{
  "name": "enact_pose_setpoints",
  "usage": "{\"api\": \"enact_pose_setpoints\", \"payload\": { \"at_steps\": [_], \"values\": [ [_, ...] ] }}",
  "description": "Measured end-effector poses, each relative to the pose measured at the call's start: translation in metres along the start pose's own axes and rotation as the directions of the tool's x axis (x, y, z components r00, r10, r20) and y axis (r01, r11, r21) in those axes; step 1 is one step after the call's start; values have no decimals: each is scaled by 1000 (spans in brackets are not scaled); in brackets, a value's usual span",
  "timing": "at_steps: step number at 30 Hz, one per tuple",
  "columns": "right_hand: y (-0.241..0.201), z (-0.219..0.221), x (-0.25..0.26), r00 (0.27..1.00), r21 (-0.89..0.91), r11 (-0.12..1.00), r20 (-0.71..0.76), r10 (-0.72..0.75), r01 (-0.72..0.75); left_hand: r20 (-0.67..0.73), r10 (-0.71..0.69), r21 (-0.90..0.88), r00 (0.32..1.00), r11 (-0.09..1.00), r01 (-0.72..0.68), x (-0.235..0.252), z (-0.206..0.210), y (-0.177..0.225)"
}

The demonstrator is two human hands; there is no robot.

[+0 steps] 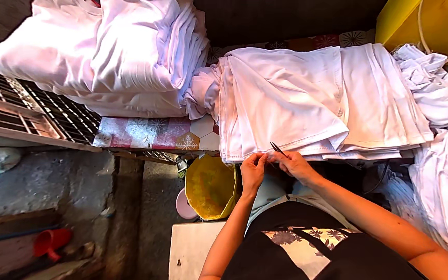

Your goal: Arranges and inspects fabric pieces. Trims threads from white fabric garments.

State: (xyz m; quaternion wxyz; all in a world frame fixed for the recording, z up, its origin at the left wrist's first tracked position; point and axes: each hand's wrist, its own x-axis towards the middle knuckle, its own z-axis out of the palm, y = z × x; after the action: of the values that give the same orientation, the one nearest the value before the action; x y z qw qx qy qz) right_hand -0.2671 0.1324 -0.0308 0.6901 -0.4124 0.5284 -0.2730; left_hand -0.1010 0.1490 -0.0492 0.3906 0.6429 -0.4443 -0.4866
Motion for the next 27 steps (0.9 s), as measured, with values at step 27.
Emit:
{"api": "enact_pose_setpoints", "payload": {
  "at_steps": [27],
  "values": [
    [-35, -21, 14, 988, -556, 820, 21, -151, 137, -41, 214, 358, 976, 915, -186, -32, -51, -9]
  ]
}}
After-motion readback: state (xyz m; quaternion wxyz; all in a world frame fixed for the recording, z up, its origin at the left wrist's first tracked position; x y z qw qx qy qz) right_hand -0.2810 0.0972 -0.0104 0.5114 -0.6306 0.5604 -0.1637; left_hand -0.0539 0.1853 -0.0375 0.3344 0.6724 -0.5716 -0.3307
